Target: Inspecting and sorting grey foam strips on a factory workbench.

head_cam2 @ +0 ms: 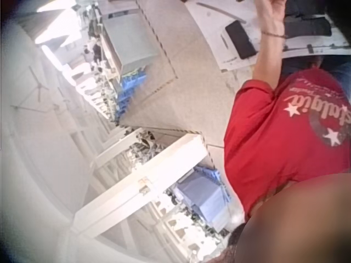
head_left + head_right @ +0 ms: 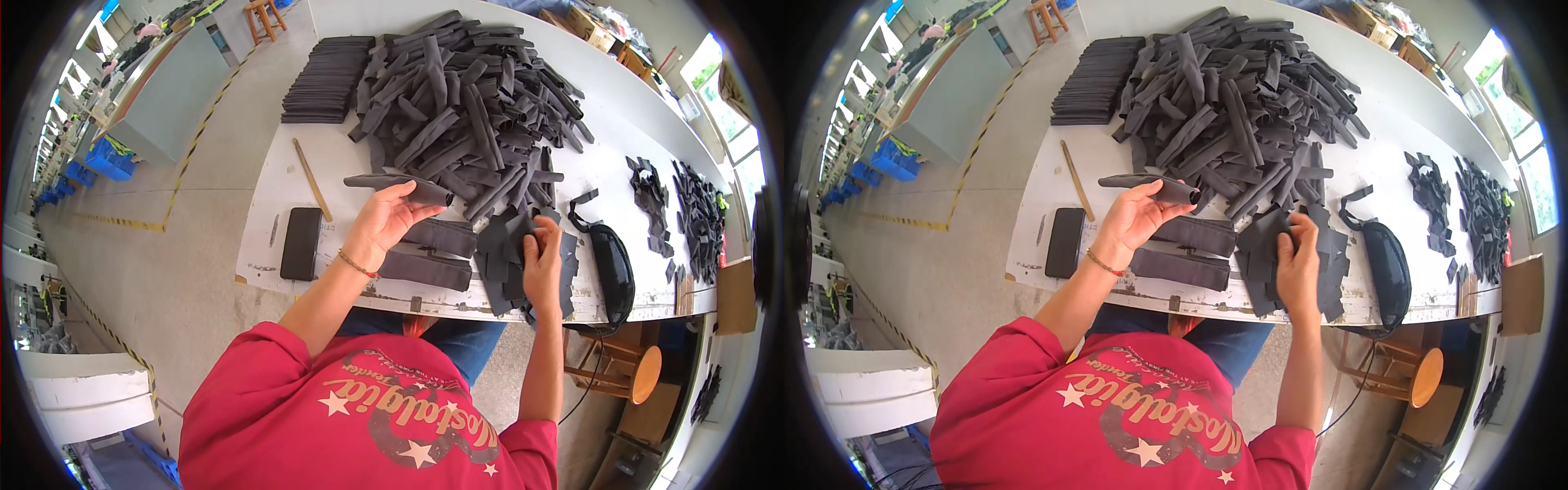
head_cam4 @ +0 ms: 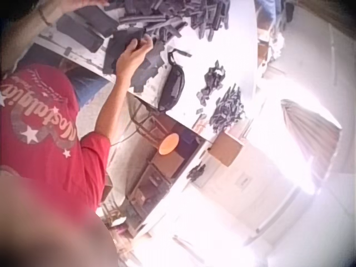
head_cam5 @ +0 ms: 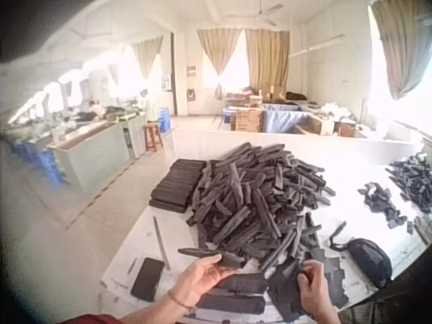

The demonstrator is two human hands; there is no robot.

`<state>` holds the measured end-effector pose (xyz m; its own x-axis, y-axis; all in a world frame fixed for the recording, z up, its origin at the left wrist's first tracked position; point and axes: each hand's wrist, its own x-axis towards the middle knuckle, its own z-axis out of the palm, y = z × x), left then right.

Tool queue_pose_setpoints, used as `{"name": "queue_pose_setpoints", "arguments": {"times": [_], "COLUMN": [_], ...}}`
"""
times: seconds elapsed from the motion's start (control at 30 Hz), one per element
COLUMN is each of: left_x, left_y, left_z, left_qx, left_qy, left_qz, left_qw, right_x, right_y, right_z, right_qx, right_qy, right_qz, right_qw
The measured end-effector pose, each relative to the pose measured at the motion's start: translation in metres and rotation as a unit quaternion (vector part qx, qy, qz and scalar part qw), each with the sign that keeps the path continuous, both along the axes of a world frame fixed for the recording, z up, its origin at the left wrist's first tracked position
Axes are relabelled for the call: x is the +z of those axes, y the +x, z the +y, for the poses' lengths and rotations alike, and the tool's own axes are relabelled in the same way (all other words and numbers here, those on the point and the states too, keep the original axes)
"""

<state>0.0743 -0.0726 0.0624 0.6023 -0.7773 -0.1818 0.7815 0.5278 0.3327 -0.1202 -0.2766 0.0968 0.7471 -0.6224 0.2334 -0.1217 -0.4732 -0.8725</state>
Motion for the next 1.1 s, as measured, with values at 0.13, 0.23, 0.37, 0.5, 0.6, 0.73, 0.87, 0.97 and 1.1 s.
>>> {"name": "queue_pose_setpoints", "arguments": {"times": [0.13,0.23,0.37,0.5,0.6,0.73,0.87,0.97,1.1], "left_x": [-0.007,-0.007,-0.003,0.006,0.007,0.011,0.011,0.015,0.032], "left_y": [0.001,0.001,-0.001,-0.009,-0.012,-0.014,-0.014,-0.022,-0.040], "left_z": [0.000,0.002,0.002,0.000,0.000,0.002,0.003,0.002,-0.001], "left_qx": [0.021,0.017,0.010,0.014,-0.014,-0.048,-0.069,-0.044,-0.003], "left_qy": [0.041,0.066,0.097,0.122,0.135,0.123,0.113,0.117,0.150], "left_qz": [-0.037,-0.050,-0.083,-0.108,-0.121,-0.110,-0.103,-0.137,-0.176], "left_qw": [0.998,0.996,0.992,0.987,0.983,0.985,0.986,0.983,0.973], "right_x": [0.008,0.006,0.024,0.032,0.032,0.027,0.027,0.025,0.020], "right_y": [-0.001,0.005,0.006,0.013,0.018,0.019,0.021,0.023,0.026], "right_z": [0.033,0.049,0.065,0.069,0.070,0.065,0.065,0.069,0.079], "right_qx": [0.138,0.152,0.133,0.136,0.123,0.098,0.081,0.061,0.040], "right_qy": [-0.044,-0.118,-0.163,-0.149,-0.191,-0.268,-0.338,-0.394,-0.422], "right_qz": [0.047,0.009,0.017,0.005,-0.021,-0.028,-0.034,-0.028,-0.031], "right_qw": [0.988,0.981,0.977,0.979,0.974,0.958,0.937,0.917,0.905]}}
